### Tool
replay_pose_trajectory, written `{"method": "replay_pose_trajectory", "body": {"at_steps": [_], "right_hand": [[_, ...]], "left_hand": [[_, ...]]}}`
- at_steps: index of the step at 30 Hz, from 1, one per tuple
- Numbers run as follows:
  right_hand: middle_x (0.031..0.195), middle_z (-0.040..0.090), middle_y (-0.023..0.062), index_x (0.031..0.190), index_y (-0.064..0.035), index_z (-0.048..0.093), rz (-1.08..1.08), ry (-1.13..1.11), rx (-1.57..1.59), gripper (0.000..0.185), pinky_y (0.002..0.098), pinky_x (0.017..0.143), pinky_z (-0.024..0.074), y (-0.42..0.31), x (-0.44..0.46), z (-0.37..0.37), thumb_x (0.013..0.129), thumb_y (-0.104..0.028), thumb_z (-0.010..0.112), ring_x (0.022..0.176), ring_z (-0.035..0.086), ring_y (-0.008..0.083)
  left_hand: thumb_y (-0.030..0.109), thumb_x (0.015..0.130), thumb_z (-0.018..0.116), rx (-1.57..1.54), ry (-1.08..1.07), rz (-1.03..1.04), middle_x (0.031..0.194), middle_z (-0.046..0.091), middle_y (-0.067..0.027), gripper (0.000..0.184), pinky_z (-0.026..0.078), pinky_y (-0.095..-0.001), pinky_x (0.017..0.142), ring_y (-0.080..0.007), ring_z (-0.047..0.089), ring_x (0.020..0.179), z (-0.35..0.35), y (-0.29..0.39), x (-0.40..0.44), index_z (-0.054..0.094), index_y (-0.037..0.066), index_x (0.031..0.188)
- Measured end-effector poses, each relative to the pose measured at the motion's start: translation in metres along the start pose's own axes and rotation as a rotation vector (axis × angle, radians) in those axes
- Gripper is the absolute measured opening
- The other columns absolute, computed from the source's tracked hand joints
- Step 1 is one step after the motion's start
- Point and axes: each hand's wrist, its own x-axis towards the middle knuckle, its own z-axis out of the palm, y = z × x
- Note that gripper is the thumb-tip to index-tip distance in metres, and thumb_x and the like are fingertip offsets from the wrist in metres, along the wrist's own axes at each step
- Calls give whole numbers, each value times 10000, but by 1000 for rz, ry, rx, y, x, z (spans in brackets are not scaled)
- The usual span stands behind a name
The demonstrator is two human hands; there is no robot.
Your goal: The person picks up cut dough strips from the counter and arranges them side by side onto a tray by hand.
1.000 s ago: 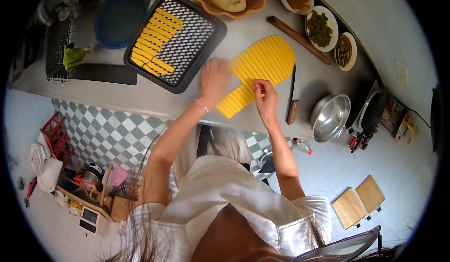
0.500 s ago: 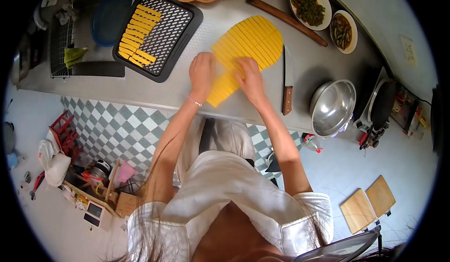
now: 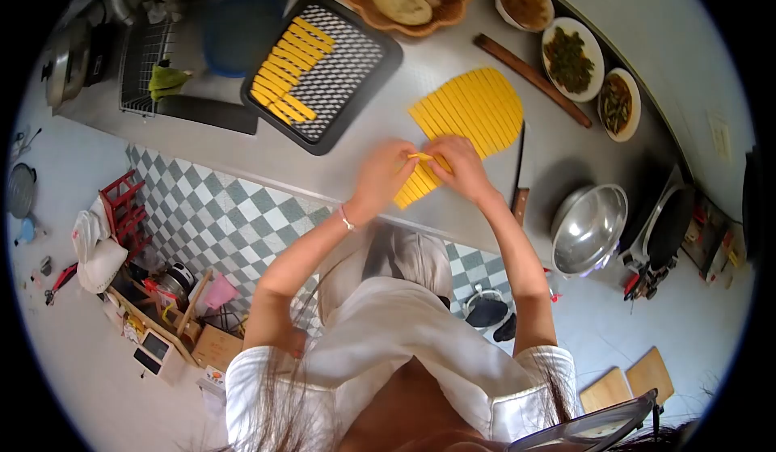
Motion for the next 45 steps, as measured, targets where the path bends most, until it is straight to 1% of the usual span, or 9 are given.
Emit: {"method": "replay_pose_trajectory", "body": {"at_steps": [3, 6, 10, 17, 25, 32, 35, 38, 45], "right_hand": [[927, 676, 99, 990, -11, 655, 355, -139, 178, 161, 344, 789, 510, -32, 24, -8, 868, -114, 667, 849, 664, 223], [846, 672, 113, 1006, 7, 653, 376, -120, 263, 168, 289, 673, 520, -40, 80, 4, 887, -111, 652, 732, 673, 181], [853, 678, 165, 947, -23, 679, 261, 215, 323, 153, 364, 710, 524, -43, 178, 45, 839, -131, 672, 776, 672, 315], [844, 681, 165, 945, -1, 659, 305, 481, 196, 130, 381, 715, 523, -56, 269, 88, 846, -84, 648, 778, 678, 304], [836, 671, 169, 895, -4, 647, 315, 519, 135, 87, 405, 719, 519, -54, 285, 102, 842, -73, 638, 779, 668, 326], [842, 673, 172, 903, -4, 660, 327, 522, 126, 98, 402, 719, 523, -48, 287, 105, 843, -77, 635, 782, 670, 325], [794, 689, 147, 922, 13, 667, 290, 539, 57, 122, 333, 662, 524, -40, 286, 109, 848, -83, 657, 698, 682, 242], [852, 666, 168, 889, -21, 670, 354, 486, 114, 91, 418, 724, 518, -44, 285, 105, 841, -91, 638, 788, 661, 334], [953, 631, 153, 911, -48, 692, 320, 455, 10, 104, 434, 750, 507, -51, 278, 99, 853, -106, 628, 835, 633, 353]], "left_hand": [[44, 874, 668, 11, -63, -31, 902, 647, -53, 110, 516, -260, 756, -118, 633, 860, -32, -23, 27, 617, -2, 961], [56, 890, 664, 186, -74, 84, 871, 660, -28, 107, 516, -247, 742, -81, 626, 838, -74, -51, 76, 624, -7, 967], [61, 892, 663, -6, 97, 51, 853, 680, -38, 108, 513, -242, 722, -84, 637, 797, -134, -79, 139, 640, -11, 969], [99, 850, 684, 247, 169, 65, 870, 684, -111, 135, 520, -282, 717, -189, 667, 778, -194, -98, 212, 687, 10, 951], [132, 820, 633, 298, 172, 139, 886, 650, -177, 127, 496, -428, 769, -352, 630, 855, -198, -116, 229, 701, 48, 887], [115, 816, 682, 375, 205, 157, 861, 657, -152, 127, 507, -381, 714, -288, 641, 759, -195, -126, 237, 717, 31, 904], [115, 815, 683, 404, 211, 158, 858, 655, -152, 126, 507, -382, 721, -291, 639, 775, -195, -129, 239, 715, 28, 901], [105, 813, 684, 417, 201, 159, 843, 644, -144, 126, 506, -380, 727, -292, 634, 790, -194, -129, 239, 701, 30, 912], [74, 808, 690, 375, 194, 102, 889, 619, -135, 145, 504, -376, 732, -295, 619, 810, -194, -116, 237, 676, 36, 947]]}}
